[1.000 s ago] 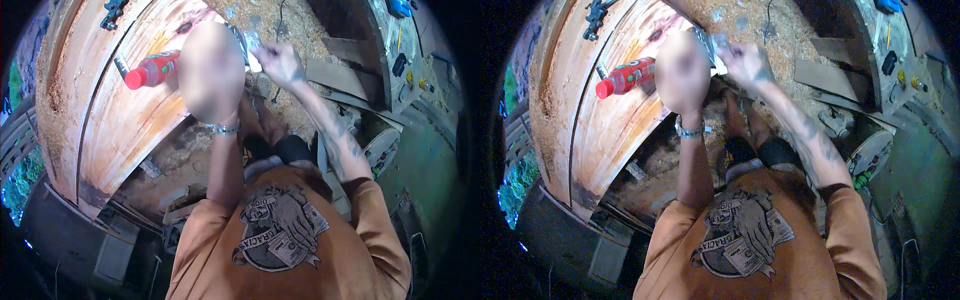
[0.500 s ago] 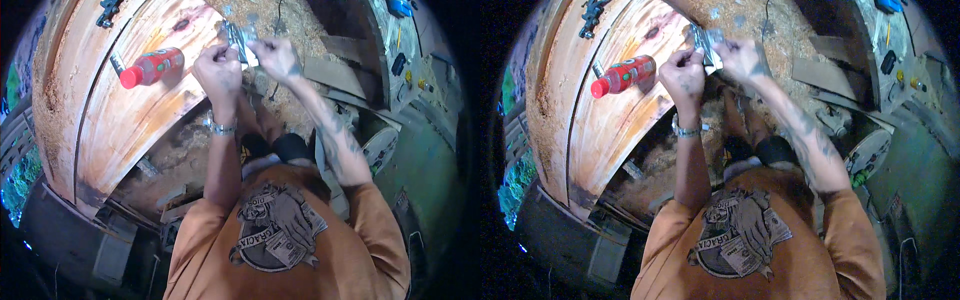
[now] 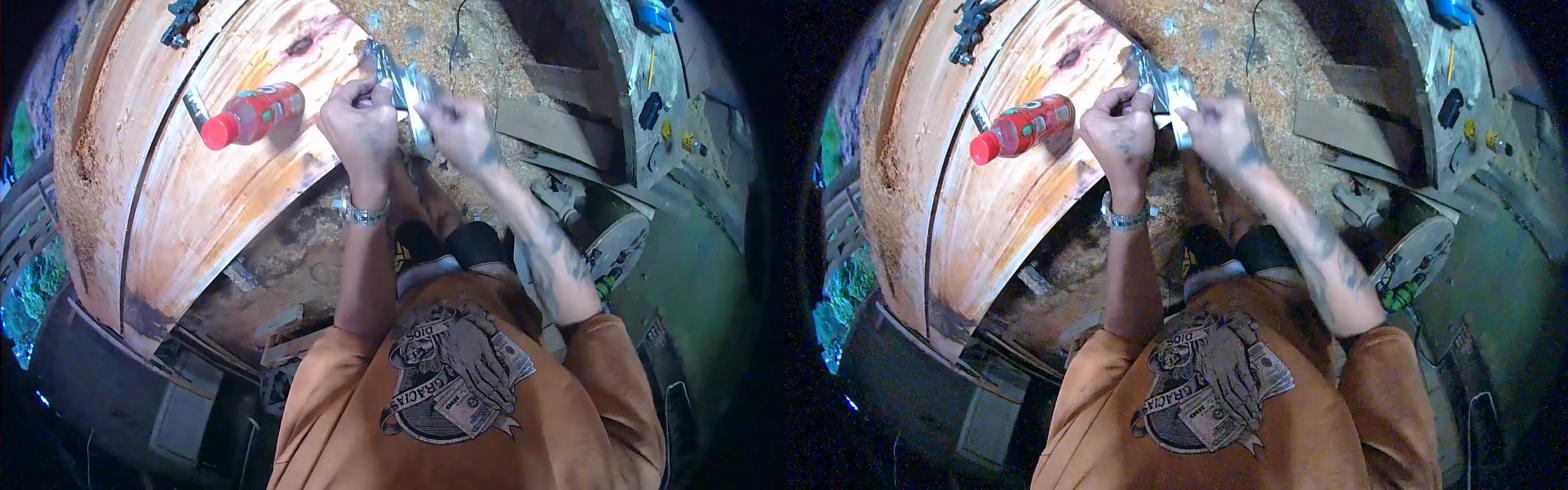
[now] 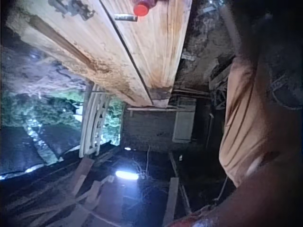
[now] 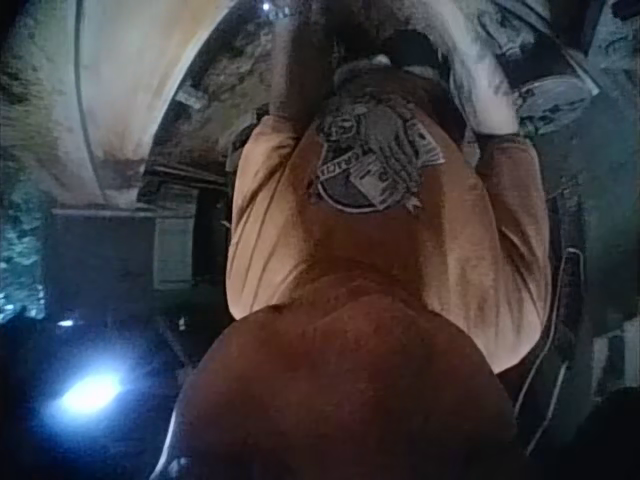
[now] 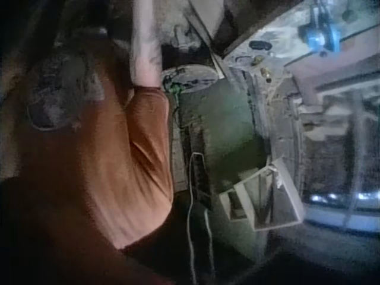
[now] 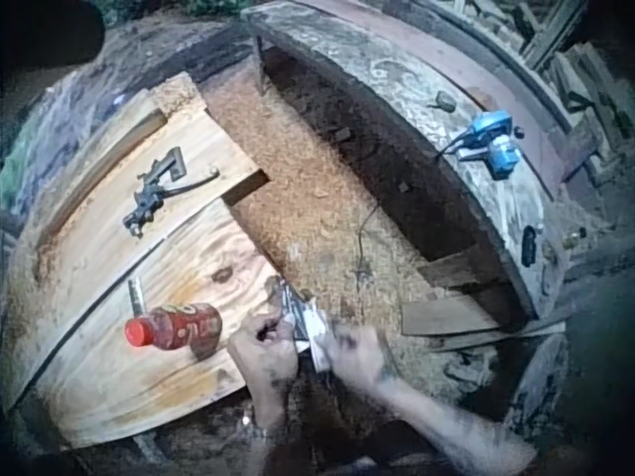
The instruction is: The person sharpens a chisel using a small handheld sharpening stone, repeatedly sliding the stone along the metal edge while holding the tool by hand.
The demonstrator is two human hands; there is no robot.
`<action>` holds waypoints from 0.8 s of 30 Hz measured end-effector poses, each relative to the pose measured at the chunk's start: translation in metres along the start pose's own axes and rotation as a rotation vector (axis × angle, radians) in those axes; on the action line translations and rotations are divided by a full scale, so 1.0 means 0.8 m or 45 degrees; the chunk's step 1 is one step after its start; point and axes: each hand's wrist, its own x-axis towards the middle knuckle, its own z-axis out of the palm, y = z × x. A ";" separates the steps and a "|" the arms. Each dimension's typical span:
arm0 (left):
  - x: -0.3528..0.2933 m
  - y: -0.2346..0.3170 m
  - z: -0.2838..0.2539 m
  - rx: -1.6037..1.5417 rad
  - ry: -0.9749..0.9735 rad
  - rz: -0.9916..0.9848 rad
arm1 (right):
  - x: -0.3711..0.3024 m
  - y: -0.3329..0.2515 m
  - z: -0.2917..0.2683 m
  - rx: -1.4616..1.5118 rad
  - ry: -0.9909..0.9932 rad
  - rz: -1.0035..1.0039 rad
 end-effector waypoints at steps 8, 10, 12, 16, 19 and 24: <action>0.000 0.002 -0.003 0.045 -0.003 -0.033 | -0.015 0.003 0.001 0.101 -0.038 -0.007; -0.001 0.003 0.001 -0.022 0.032 0.009 | 0.028 -0.015 -0.009 0.037 -0.009 -0.021; -0.008 0.003 -0.005 -0.003 0.018 -0.005 | 0.037 -0.017 -0.005 0.085 0.013 0.001; -0.001 0.003 0.000 0.025 -0.012 -0.057 | -0.010 0.001 -0.003 0.078 -0.006 -0.105; -0.004 0.016 -0.004 -0.011 0.009 -0.048 | 0.039 -0.019 -0.008 -0.062 -0.023 0.045; 0.000 0.004 -0.001 -0.039 0.048 -0.037 | -0.013 -0.006 -0.007 -0.096 -0.140 0.102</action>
